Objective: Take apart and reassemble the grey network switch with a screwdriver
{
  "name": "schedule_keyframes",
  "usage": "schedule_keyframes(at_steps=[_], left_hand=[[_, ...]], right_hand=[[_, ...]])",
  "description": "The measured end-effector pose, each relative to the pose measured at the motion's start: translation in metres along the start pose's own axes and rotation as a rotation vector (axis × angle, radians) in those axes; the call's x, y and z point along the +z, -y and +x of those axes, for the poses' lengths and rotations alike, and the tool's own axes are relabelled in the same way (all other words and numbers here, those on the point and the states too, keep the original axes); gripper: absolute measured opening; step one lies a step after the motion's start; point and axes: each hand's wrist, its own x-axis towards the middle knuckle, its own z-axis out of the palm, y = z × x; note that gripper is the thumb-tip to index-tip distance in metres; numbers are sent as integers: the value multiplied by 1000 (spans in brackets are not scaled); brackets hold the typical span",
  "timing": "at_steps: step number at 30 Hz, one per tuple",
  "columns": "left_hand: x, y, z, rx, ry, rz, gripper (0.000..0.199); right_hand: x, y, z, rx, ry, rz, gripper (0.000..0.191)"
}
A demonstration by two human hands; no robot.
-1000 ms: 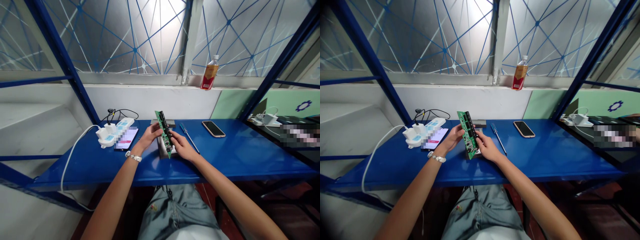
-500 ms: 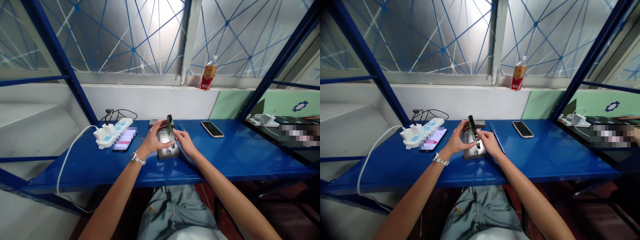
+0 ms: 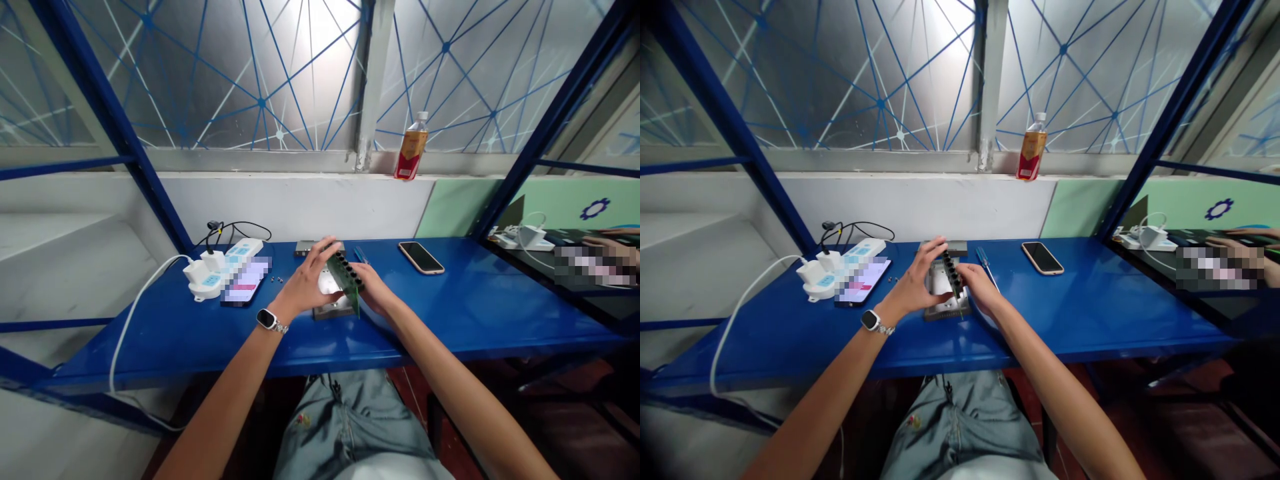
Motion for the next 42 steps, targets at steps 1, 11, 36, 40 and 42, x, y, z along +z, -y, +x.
schedule_keyframes(at_steps=[1,11,36,40,42], left_hand=[[2,3,-1,-44,-11,12,104],[12,32,-13,-300,-36,-150,78],[17,10,-4,-453,-134,-309,37],[19,2,-2,-437,-110,-595,42],[21,-1,-1,-441,-108,-634,43]], right_hand=[[0,1,0,18,2,19,42],[4,9,-5,51,66,199,51],[3,-8,1,-141,-144,42,39],[7,-7,2,-117,-181,-36,37],[10,-6,2,-111,-196,-68,36]])
